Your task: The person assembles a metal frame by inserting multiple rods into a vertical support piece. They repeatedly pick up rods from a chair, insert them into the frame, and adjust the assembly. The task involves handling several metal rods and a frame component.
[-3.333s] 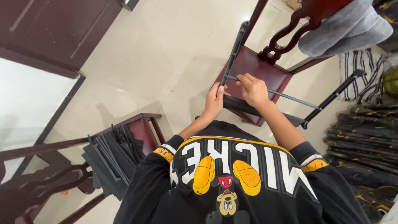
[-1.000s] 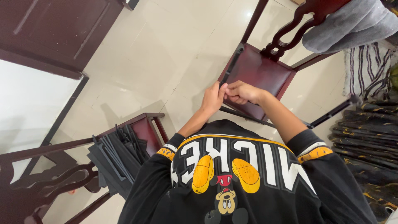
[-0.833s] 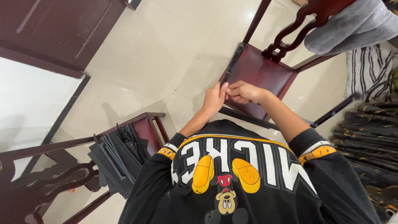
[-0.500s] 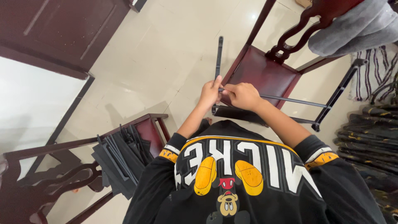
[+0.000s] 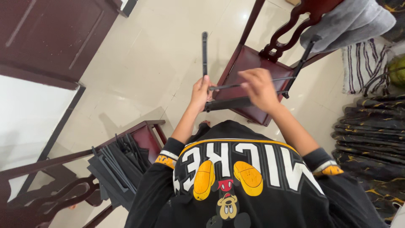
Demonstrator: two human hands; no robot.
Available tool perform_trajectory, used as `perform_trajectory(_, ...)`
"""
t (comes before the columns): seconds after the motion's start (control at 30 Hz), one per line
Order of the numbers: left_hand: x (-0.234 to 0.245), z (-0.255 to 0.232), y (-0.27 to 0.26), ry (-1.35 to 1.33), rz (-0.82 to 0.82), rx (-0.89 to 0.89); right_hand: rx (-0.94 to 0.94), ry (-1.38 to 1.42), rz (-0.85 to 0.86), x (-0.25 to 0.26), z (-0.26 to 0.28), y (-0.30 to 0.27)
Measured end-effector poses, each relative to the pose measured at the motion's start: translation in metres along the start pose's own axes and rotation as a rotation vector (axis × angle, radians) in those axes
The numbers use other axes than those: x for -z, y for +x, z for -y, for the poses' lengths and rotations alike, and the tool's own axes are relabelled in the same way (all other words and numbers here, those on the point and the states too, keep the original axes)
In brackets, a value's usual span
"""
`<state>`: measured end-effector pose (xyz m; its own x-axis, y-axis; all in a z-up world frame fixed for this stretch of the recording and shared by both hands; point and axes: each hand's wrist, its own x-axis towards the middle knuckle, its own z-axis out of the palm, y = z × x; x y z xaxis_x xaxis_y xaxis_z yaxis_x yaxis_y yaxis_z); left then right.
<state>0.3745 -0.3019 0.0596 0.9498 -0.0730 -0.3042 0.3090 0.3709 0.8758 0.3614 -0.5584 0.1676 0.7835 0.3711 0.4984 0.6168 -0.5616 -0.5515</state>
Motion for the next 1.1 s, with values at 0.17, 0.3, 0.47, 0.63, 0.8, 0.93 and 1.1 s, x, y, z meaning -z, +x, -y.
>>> perform_trajectory(0.17, 0.022, 0.000, -0.003, -0.094, 0.034, 0.059, -0.584, -0.182, -0.544, 0.014, -0.104, -0.093)
perform_trajectory(0.3, 0.036, 0.011, 0.003, -0.178, 0.126, 0.091, -0.906, 0.502, -0.540, 0.024, -0.170, -0.132)
perform_trajectory(0.47, 0.053, 0.026, 0.026, -0.108, 0.000, 0.080, -0.985, 0.660, -0.457, 0.032, -0.165, -0.136)
perform_trajectory(0.63, 0.048, 0.033, 0.041, 0.227, -0.089, -0.145, -1.014, 0.687, -0.550, 0.034, -0.140, -0.128)
perform_trajectory(0.8, 0.001, 0.004, 0.013, 1.048, -0.334, -0.680, -1.021, 0.661, -0.650, 0.039, -0.125, -0.142)
perform_trajectory(0.93, -0.063, -0.023, -0.020, 1.124, -0.010, -0.965, -1.030, 0.738, -0.682, 0.035, -0.111, -0.152)
perform_trajectory(1.1, -0.140, -0.015, -0.038, 1.247, 0.397, -1.151, -1.021, 0.820, -0.656, 0.008, -0.089, -0.150)
